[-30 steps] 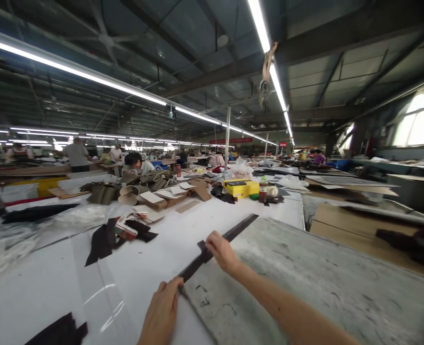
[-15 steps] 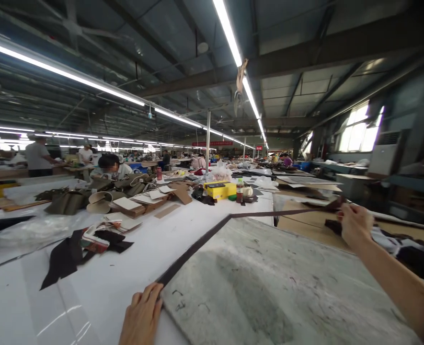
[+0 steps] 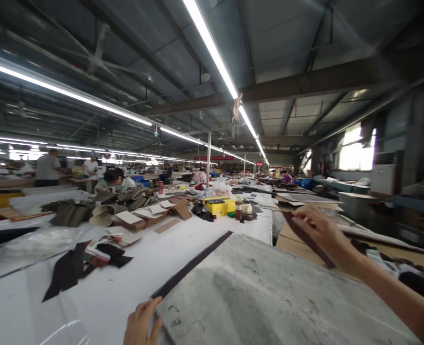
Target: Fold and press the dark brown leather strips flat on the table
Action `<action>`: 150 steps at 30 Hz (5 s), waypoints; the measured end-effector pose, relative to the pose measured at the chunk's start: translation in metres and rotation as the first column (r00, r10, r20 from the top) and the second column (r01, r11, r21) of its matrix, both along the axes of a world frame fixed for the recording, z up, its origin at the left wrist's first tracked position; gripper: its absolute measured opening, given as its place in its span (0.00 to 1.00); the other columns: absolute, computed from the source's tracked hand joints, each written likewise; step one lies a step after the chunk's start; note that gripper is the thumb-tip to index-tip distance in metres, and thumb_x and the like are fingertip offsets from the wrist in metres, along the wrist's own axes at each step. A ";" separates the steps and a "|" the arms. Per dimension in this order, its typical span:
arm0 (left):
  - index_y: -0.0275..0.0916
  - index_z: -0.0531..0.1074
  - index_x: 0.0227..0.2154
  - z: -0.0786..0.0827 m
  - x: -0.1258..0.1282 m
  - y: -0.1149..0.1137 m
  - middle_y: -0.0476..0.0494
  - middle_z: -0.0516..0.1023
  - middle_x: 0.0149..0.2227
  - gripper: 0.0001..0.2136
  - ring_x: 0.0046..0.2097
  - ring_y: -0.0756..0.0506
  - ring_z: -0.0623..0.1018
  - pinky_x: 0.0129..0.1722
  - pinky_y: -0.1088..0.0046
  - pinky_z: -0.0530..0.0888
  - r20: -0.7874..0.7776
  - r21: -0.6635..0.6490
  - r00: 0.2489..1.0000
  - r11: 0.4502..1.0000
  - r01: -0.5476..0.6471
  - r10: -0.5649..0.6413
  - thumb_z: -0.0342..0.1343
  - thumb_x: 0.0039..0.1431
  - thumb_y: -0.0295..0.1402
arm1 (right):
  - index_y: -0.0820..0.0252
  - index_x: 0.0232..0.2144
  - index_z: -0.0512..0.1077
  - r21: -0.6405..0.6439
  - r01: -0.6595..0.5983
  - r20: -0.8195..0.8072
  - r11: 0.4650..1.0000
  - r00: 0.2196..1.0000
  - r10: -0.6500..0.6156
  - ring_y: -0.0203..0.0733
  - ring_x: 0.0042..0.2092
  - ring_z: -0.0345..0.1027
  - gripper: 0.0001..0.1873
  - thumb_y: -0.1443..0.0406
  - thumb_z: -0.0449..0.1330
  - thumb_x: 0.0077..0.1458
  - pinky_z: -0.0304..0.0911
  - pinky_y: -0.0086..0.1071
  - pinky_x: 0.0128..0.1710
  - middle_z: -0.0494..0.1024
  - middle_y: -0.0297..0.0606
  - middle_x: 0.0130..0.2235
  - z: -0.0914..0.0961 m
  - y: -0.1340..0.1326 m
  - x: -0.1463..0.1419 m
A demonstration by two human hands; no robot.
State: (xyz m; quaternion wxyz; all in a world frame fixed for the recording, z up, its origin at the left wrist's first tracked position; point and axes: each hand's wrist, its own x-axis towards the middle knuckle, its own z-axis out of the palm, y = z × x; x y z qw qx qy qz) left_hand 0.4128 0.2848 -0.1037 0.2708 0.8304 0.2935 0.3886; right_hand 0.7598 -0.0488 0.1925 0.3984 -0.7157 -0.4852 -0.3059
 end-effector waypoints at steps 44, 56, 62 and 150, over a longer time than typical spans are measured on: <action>0.39 0.67 0.48 0.072 -0.416 -0.296 0.51 0.72 0.32 0.22 0.34 0.49 0.71 0.35 0.73 0.67 -0.056 -0.635 0.767 0.570 -0.521 0.639 0.49 0.46 0.26 | 0.56 0.28 0.70 -0.538 -0.780 -0.700 -0.319 0.203 0.685 0.41 0.34 0.67 0.03 0.68 0.57 0.52 0.53 0.29 0.30 0.77 0.33 0.33 -0.234 0.122 -0.597; 0.39 0.66 0.51 0.039 -0.456 -0.329 0.39 0.71 0.49 0.19 0.51 0.41 0.71 0.51 0.56 0.70 -0.265 0.071 0.437 0.469 -0.880 0.860 0.44 0.59 0.22 | 0.57 0.38 0.70 -0.635 -0.697 -0.561 -0.333 0.119 0.819 0.46 0.43 0.64 0.08 0.72 0.55 0.56 0.50 0.39 0.44 0.73 0.37 0.40 -0.247 0.119 -0.658; 0.33 0.66 0.54 0.031 -0.458 -0.343 0.37 0.74 0.51 0.19 0.50 0.39 0.74 0.49 0.57 0.75 -0.528 0.379 0.498 0.716 -0.586 0.687 0.44 0.60 0.20 | 0.57 0.41 0.69 -0.642 -0.681 -0.549 -0.352 0.088 0.831 0.45 0.45 0.63 0.12 0.74 0.56 0.56 0.52 0.39 0.44 0.72 0.37 0.43 -0.241 0.123 -0.664; 0.46 0.59 0.61 0.058 -0.491 -0.327 0.45 0.74 0.50 0.22 0.51 0.44 0.72 0.52 0.61 0.72 -0.689 0.241 0.522 0.837 -0.490 0.504 0.49 0.64 0.27 | 0.61 0.38 0.68 -0.707 -0.652 -0.149 -0.273 -0.241 0.959 0.41 0.36 0.62 0.08 0.76 0.53 0.61 0.54 0.36 0.40 0.69 0.36 0.35 -0.246 0.136 -0.617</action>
